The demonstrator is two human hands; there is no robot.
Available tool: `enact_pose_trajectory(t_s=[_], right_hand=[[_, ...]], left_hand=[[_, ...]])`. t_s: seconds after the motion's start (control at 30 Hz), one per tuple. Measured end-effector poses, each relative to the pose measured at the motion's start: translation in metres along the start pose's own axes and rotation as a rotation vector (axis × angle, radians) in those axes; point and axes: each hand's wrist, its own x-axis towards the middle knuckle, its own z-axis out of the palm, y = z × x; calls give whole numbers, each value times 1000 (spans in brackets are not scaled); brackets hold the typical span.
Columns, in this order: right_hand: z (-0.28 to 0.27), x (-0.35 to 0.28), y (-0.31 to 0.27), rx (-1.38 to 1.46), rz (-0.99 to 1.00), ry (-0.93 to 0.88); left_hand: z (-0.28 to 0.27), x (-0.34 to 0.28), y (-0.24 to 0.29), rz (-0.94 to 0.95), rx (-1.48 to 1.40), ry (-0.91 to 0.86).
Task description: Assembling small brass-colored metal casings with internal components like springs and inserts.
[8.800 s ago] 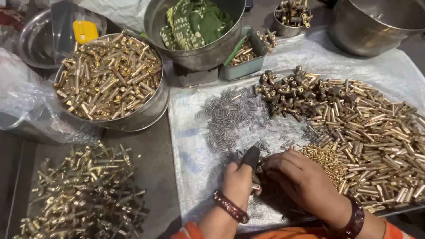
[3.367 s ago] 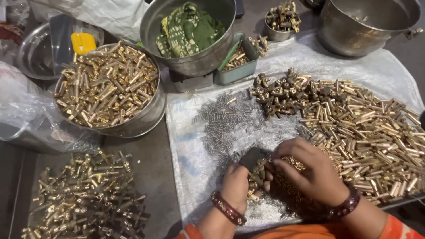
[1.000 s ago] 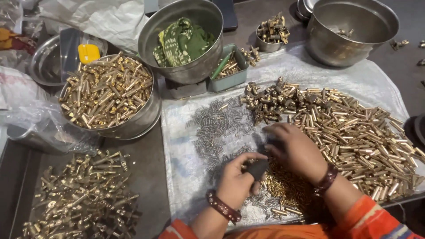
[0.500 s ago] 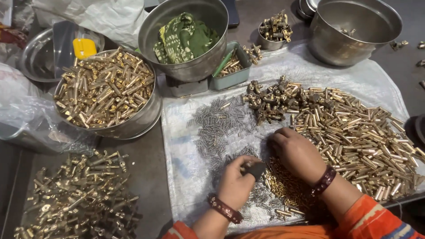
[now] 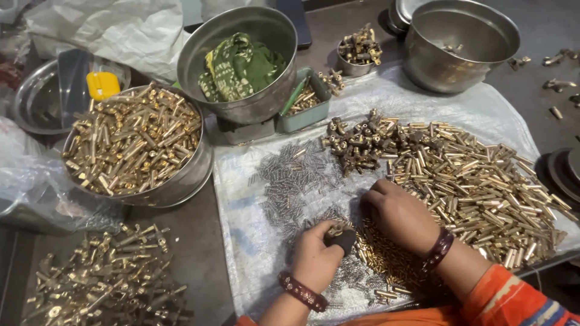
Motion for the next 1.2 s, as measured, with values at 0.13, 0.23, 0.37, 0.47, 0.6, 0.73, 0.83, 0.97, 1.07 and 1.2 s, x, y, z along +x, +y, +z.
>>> enact_pose_trajectory(t_s=[0.13, 0.23, 0.37, 0.47, 0.6, 0.73, 0.83, 0.97, 1.07, 1.2], right_hand=[[8, -8, 5, 49, -54, 135], [-4, -8, 0, 84, 33, 91], [-38, -13, -28, 328, 28, 114], [-30, -30, -40, 499, -5, 99], [-7, -35, -34, 623, 17, 97], [-4, -37, -35, 629, 96, 90], [3, -36, -27, 679, 238, 22], [16, -36, -8, 873, 379, -119], [15, -37, -7, 923, 367, -130], [9, -35, -19, 910, 366, -51]], left_hand=[[0, 1, 6, -208, -54, -23], [-1, -1, 7, -151, -101, 9], [-4, 0, 18, -258, -56, -32], [-2, -1, 2, -231, -233, -122], [-2, 3, -6, -171, -320, -221], [1, 0, -5, -157, -327, -231], [2, -1, 1, -119, -285, -202], [1, -3, 2, -162, -175, -141], [2, -3, -2, -103, -132, -134], [2, -4, 3, -10, -70, -53]])
